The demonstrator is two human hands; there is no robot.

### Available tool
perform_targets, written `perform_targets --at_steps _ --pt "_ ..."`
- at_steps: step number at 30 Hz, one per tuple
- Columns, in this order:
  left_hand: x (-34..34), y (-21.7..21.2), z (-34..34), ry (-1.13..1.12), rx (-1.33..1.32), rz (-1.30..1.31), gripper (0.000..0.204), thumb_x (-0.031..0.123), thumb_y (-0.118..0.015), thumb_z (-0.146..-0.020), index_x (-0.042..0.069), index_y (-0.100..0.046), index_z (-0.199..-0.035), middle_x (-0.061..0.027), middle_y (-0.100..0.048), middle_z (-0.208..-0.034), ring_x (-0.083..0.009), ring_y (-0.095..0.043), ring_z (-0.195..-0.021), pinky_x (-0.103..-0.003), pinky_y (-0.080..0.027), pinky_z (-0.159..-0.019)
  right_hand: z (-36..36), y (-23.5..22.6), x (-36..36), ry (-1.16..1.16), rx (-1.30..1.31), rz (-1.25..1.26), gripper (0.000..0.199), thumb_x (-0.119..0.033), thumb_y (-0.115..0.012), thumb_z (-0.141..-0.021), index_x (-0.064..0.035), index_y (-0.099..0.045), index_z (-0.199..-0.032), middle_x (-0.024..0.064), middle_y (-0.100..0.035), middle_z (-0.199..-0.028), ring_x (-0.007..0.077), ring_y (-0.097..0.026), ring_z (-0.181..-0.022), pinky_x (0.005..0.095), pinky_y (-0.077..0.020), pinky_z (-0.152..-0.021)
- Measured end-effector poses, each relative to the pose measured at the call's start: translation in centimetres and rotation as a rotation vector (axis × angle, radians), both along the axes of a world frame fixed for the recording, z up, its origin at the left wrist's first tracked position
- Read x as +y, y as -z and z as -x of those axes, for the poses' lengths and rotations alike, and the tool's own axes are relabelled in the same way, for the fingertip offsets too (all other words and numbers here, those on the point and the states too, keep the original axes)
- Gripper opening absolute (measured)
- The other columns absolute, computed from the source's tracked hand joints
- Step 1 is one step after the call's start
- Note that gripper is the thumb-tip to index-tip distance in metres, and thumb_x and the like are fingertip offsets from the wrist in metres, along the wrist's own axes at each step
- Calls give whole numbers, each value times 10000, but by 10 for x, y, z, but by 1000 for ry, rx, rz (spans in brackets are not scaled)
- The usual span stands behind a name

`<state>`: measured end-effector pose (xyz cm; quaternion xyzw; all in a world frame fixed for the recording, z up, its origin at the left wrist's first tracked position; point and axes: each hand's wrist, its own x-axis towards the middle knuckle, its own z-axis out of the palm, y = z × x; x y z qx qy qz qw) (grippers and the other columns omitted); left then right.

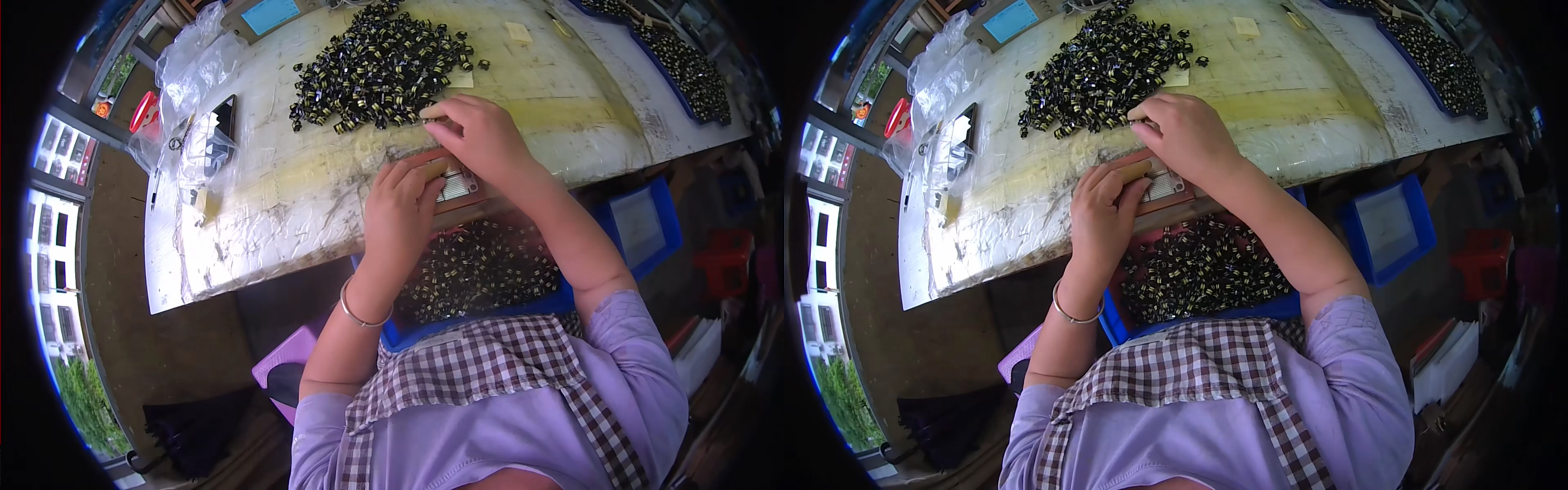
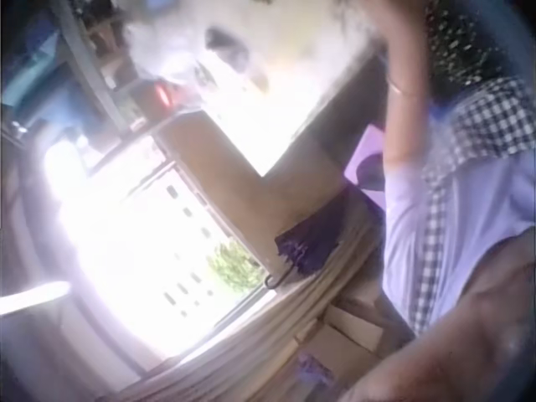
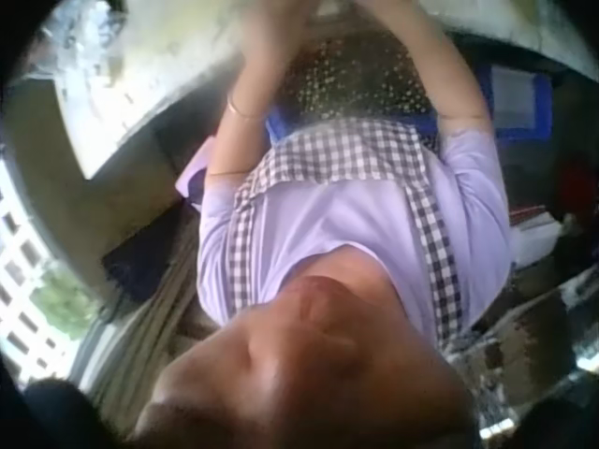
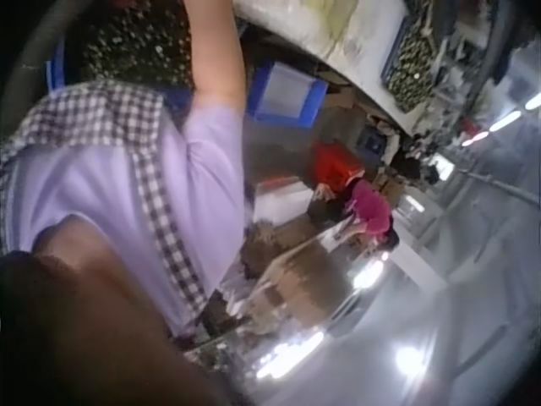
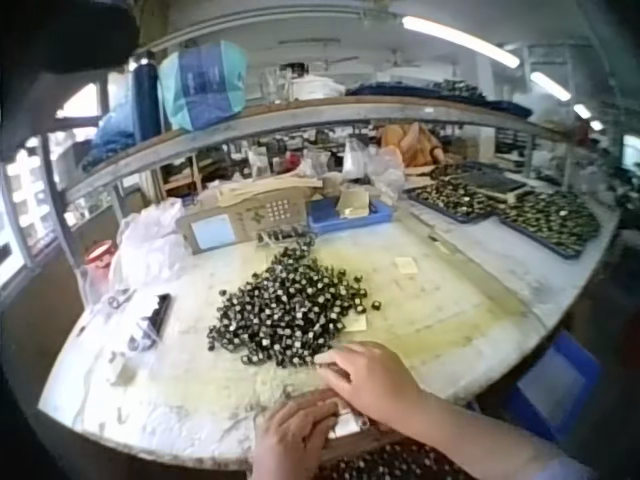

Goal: Manually assemble small electronic components onto a metal base plate at a production station.

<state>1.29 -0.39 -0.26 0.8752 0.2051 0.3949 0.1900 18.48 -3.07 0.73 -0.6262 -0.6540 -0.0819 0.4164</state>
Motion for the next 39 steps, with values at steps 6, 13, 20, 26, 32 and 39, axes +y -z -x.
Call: perform_targets --at_steps 6,13,20,26,32,39 --pt "-1 5 0 -18 -47 -13 171 64 -700 -788 54 -682 -957 -104 -631 -870 -311 -579 -818 -404 -484 -745 4 -9 -37 -25 149 230 178 -144 -696 -831 -88 -705 -1000 73 -636 -774 185 -608 -628 311 -494 -608" --pt "-2 -5 -1 -18 113 10 161 90 -684 -808 55 -684 -965 -108 -637 -893 -318 -592 -864 -400 -494 -769 6 -3 -40 -27 228 124 194 -107 -716 -809 -80 -705 -1001 77 -620 -753 175 -566 -593 302 -477 -583" --pt "-7 0 -4 -93 29 -38 130 78 -672 -814 51 -683 -940 -105 -649 -931 -318 -600 -894 -406 -496 -799 7 1 -38 -42 201 142 192 -87 -717 -804 -86 -703 -995 75 -606 -779 183 -558 -601 313 -470 -581" --pt "-3 -2 0 -61 49 -3 147 78 -675 -807 54 -689 -952 -103 -663 -975 -322 -601 -906 -403 -497 -811 7 5 -38 -50 208 121 194 -88 -720 -798 -95 -703 -991 77 -589 -774 191 -558 -618 311 -468 -594" --pt "6 -11 3 70 112 96 153 72 -659 -803 47 -702 -948 -87 -671 -1078 -328 -605 -960 -409 -495 -862 5 6 -41 -54 225 188 187 -100 -709 -807 -104 -697 -993 75 -554 -757 211 -536 -619 331 -445 -581" --pt "-4 -7 -1 -59 111 -5 156 59 -675 -807 54 -698 -962 -79 -684 -1042 -309 -621 -909 -402 -502 -822 8 0 -38 -62 232 193 151 -81 -718 -780 -56 -662 -917 103 -610 -807 278 -585 -650 380 -478 -613"
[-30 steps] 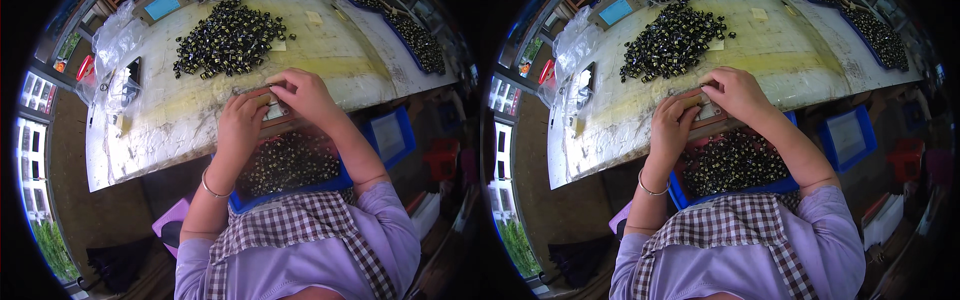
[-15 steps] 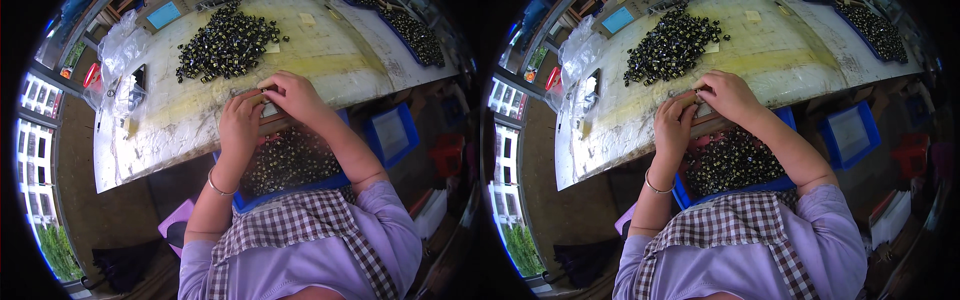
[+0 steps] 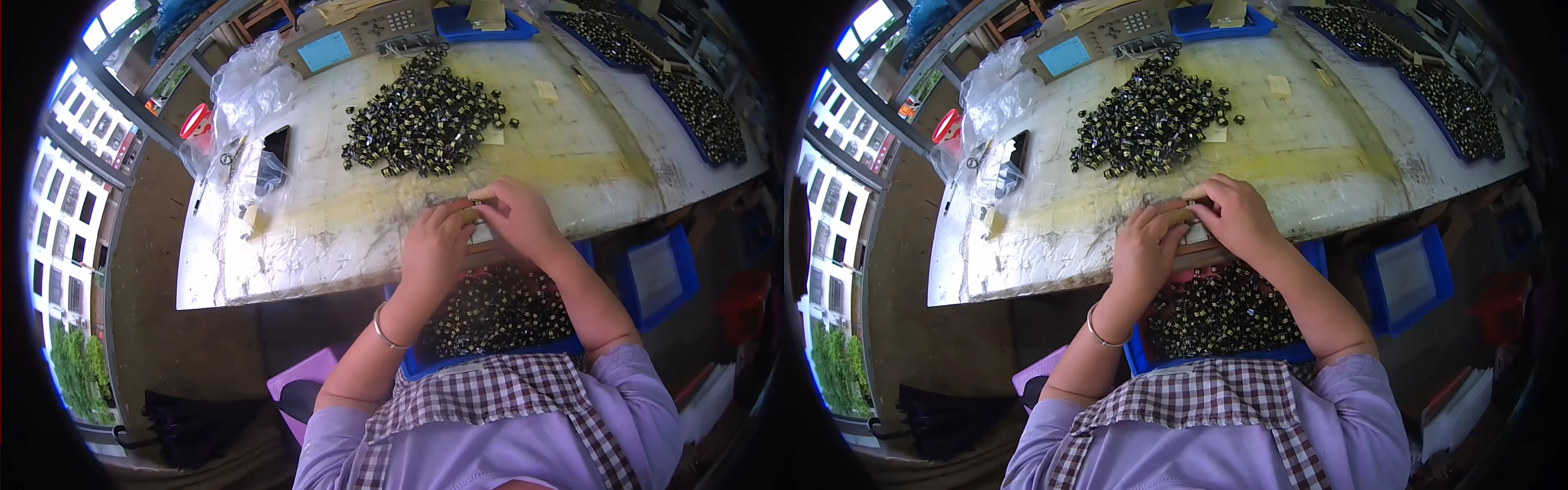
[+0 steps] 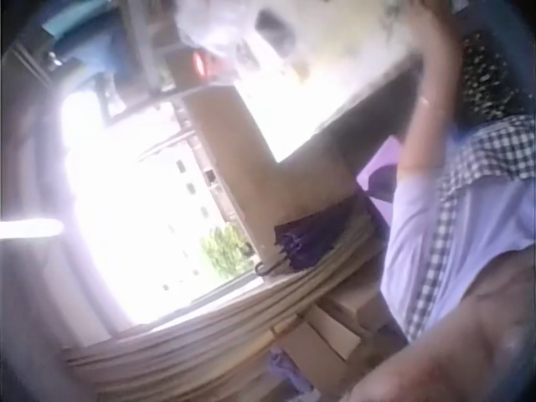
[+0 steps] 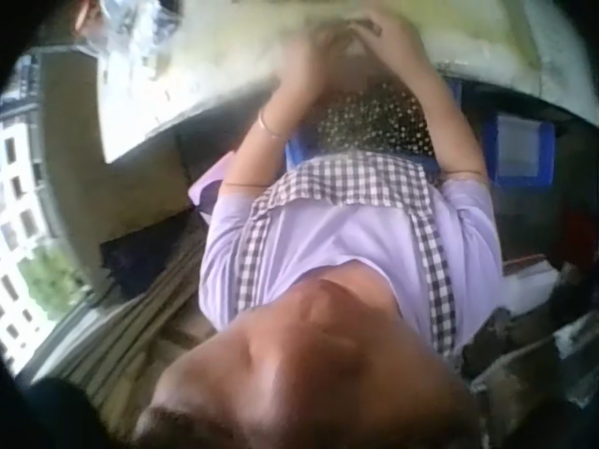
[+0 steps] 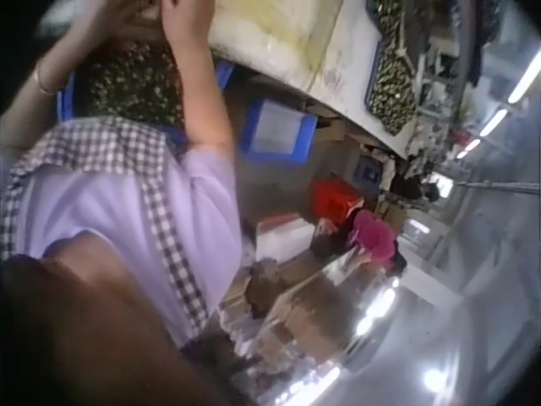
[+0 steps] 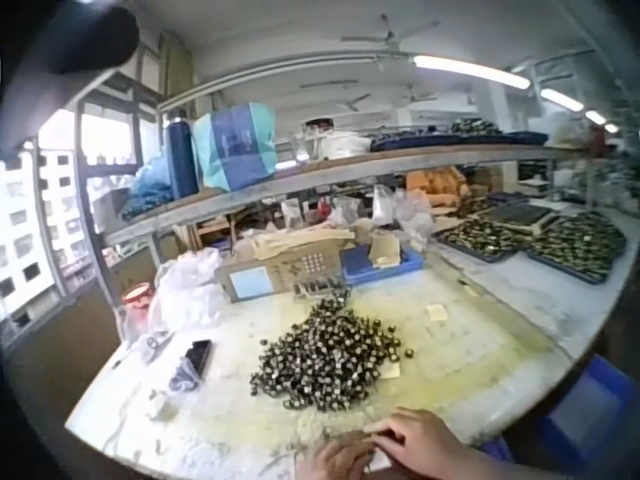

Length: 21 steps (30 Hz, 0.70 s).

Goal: Manually assemble small electronic components onto a metal base plate at a production station.

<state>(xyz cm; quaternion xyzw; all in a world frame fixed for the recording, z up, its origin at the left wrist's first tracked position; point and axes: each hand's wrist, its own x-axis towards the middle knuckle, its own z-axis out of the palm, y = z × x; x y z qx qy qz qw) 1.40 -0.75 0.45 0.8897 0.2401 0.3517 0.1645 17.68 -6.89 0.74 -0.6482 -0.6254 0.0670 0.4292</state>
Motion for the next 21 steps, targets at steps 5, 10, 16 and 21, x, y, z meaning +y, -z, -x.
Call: perform_targets --at_steps 5,10,16,21 --pt "-7 -2 -1 -41 -8 -70 167 61 -663 -818 54 -685 -983 -91 -674 -1044 -309 -620 -918 -398 -506 -821 -1 6 1 -3 -19 -39 158 -72 -721 -776 -35 -661 -917 106 -610 -811 265 -568 -614 369 -461 -584" --pt "-6 4 -1 -45 -2 -78 171 61 -654 -818 61 -676 -988 -82 -665 -1040 -295 -620 -914 -382 -518 -781 2 2 -1 -1 -8 -52 166 -43 -713 -778 -40 -676 -940 93 -611 -813 225 -537 -569 341 -442 -558" --pt "-2 3 1 -27 -9 -40 155 76 -660 -815 55 -679 -968 -66 -667 -1053 -282 -619 -913 -382 -520 -770 4 -3 -2 20 9 -10 168 -49 -710 -783 -47 -680 -947 85 -604 -802 222 -520 -564 341 -433 -558" --pt "4 5 2 20 -53 -46 147 83 -667 -809 56 -679 -953 -55 -671 -1061 -278 -616 -918 -383 -523 -763 4 -2 2 38 -28 -8 169 -68 -714 -783 -59 -685 -949 79 -585 -774 216 -501 -560 348 -419 -561"
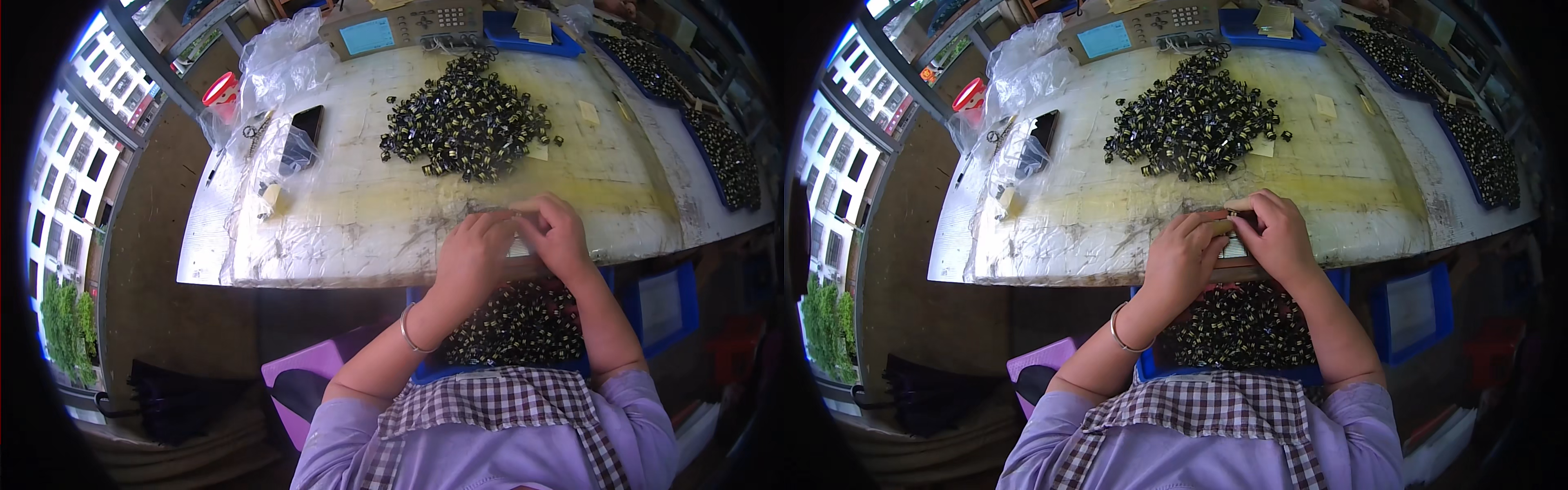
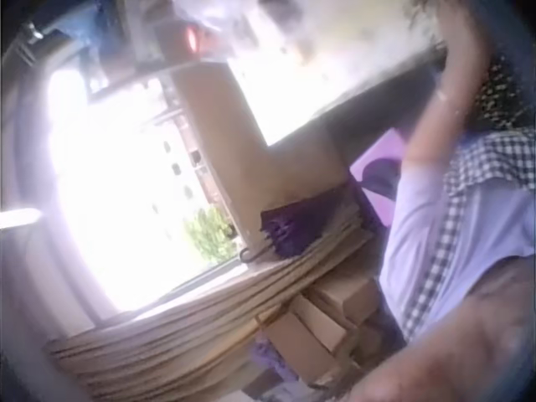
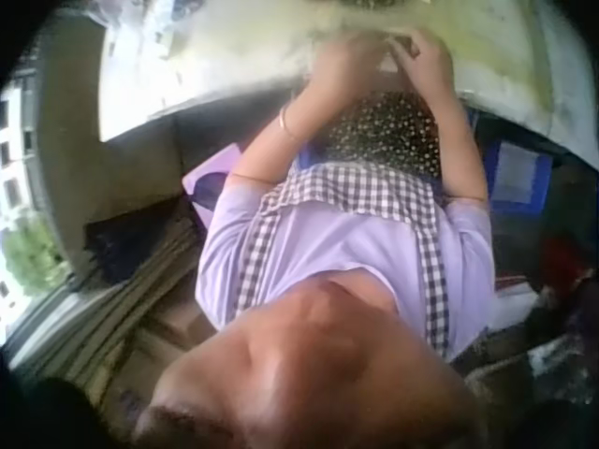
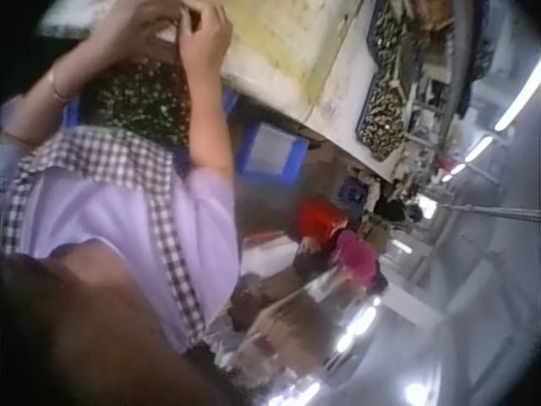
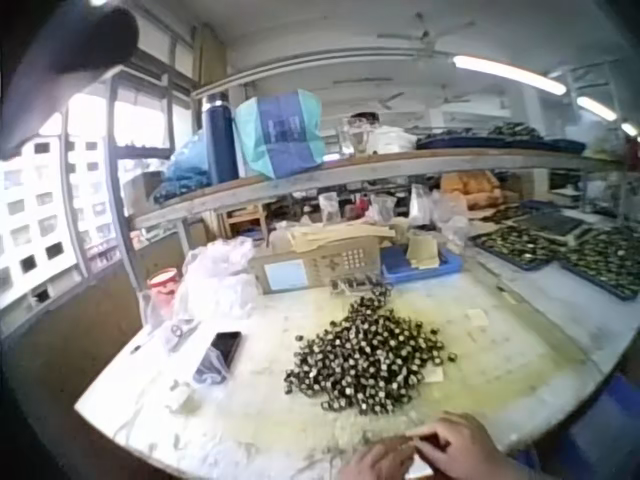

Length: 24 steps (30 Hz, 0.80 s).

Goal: Manually assemble small electronic components onto a metal base plate at a production station.

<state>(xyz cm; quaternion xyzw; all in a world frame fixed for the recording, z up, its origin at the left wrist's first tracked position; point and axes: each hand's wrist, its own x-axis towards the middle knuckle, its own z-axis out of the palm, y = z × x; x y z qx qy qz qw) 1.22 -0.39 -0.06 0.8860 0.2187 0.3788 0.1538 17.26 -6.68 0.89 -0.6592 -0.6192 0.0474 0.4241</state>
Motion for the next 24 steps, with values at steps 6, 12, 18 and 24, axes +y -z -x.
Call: perform_targets --at_steps 6,12,18,24 --pt "-2 3 -1 -12 -34 23 155 81 -665 -810 66 -678 -964 -48 -672 -1052 -274 -615 -918 -381 -520 -769 0 3 1 -6 12 -35 208 -88 -739 -761 -87 -709 -967 27 -461 -676 150 -405 -563 295 -346 -526" --pt "-10 2 -3 -89 -10 -1 171 86 -660 -814 77 -679 -984 -46 -671 -1039 -269 -612 -905 -378 -514 -765 0 0 -1 -10 -8 -31 159 -64 -718 -780 -59 -685 -936 72 -551 -730 199 -463 -534 329 -389 -523" --pt "-8 5 -4 -72 28 4 193 90 -606 -784 81 -656 -970 -53 -651 -1070 -260 -607 -947 -378 -508 -794 -4 7 0 -9 -15 -19 176 -71 -717 -787 -69 -695 -962 64 -570 -748 195 -496 -586 322 -411 -563" --pt "4 1 10 21 -264 558 198 45 -693 -810 58 -707 -1007 -117 -677 -886 -256 -646 -795 -335 -518 -731 -8 6 0 -65 18 12 208 -39 -723 -788 -64 -702 -994 70 -662 -865 181 -577 -696 286 -460 -641"
